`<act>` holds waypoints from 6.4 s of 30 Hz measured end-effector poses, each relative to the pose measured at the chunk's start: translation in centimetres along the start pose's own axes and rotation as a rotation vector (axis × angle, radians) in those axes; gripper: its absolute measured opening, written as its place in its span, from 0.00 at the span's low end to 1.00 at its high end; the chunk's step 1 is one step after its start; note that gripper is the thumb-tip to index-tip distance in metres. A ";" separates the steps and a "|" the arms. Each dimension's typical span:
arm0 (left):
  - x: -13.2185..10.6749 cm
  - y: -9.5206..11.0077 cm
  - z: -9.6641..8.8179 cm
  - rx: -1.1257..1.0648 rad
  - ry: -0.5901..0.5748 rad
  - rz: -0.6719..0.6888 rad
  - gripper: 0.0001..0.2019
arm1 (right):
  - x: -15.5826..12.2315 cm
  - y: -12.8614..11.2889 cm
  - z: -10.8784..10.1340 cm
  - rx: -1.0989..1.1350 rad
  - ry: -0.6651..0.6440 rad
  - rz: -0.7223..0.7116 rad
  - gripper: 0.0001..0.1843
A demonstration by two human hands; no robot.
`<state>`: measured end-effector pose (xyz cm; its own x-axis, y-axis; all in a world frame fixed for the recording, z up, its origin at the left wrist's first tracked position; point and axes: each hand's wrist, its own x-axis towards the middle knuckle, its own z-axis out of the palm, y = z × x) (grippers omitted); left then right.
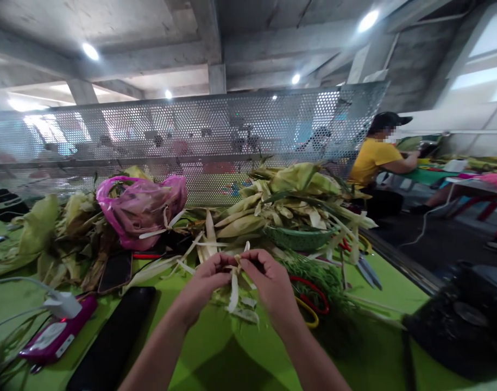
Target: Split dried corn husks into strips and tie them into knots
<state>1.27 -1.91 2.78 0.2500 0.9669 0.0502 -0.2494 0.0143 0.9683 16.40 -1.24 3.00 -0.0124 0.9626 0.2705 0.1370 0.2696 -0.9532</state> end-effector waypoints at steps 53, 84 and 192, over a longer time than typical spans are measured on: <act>1.1 -2.6 1.0 0.072 0.061 0.149 0.12 | 0.5 0.4 -1.8 -0.397 -0.088 -0.267 0.04; 0.9 -2.1 0.3 -0.081 0.145 0.081 0.12 | 0.0 0.3 -0.1 -0.164 -0.058 -0.072 0.11; 0.4 0.2 -2.2 -0.190 0.431 0.250 0.09 | -1.9 4.2 -7.5 -1.457 -0.173 0.031 0.22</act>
<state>-0.72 -0.97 2.47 -0.2359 0.9631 0.1295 -0.4275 -0.2226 0.8762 24.41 -2.11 -0.49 -0.0928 0.9866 0.1340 0.9951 0.0873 0.0465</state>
